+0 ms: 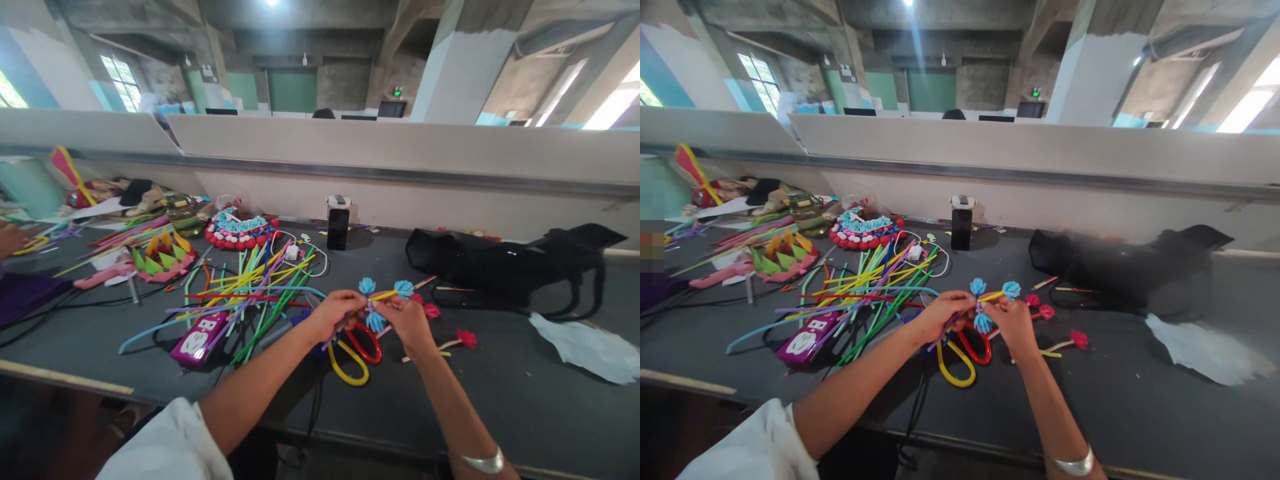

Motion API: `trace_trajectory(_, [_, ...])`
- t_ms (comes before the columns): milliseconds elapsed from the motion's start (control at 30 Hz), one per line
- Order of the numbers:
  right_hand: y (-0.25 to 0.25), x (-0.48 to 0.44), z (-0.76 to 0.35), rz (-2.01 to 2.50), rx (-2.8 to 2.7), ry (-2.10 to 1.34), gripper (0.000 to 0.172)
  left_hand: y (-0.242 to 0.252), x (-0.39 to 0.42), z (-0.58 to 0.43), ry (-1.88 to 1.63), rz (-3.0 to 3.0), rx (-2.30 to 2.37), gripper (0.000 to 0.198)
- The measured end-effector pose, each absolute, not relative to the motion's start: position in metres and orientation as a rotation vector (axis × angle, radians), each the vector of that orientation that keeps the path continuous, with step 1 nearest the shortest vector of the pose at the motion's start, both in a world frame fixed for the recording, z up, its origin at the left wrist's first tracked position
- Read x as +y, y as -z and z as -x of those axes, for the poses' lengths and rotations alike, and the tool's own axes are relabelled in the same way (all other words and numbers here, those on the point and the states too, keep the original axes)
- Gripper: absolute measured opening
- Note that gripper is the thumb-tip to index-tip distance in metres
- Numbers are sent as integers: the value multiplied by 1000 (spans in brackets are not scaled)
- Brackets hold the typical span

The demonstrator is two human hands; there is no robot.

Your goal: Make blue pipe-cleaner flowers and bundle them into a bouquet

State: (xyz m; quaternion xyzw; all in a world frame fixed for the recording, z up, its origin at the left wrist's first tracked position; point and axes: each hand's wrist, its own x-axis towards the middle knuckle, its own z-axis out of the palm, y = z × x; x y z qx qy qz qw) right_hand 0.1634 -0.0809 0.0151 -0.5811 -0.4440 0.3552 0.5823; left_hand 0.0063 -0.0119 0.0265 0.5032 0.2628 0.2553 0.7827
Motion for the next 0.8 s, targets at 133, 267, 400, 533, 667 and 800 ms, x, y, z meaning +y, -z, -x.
trace_trajectory(133, [-18,-79,-164,1300,-900,-903,34,-29,-18,-9,-827,-1390,617,36])
trace_trajectory(267, [-23,-79,-160,1311,-879,-888,29,-26,-18,-9,-964,-1797,609,32])
trace_trajectory(400, [-26,-80,-157,1319,-879,-885,28,-23,-19,-9,-1073,-2046,609,25])
trace_trajectory(533, [-28,-81,-155,1325,-867,-908,25,-23,-21,-8,-1053,-2066,573,22])
trace_trajectory(667, [-30,-81,-154,1318,-876,-920,25,-25,-21,-9,-1067,-1969,624,13])
trace_trajectory(800, [-29,-80,-157,1292,-905,-918,28,-23,-21,-10,-903,-1691,658,21])
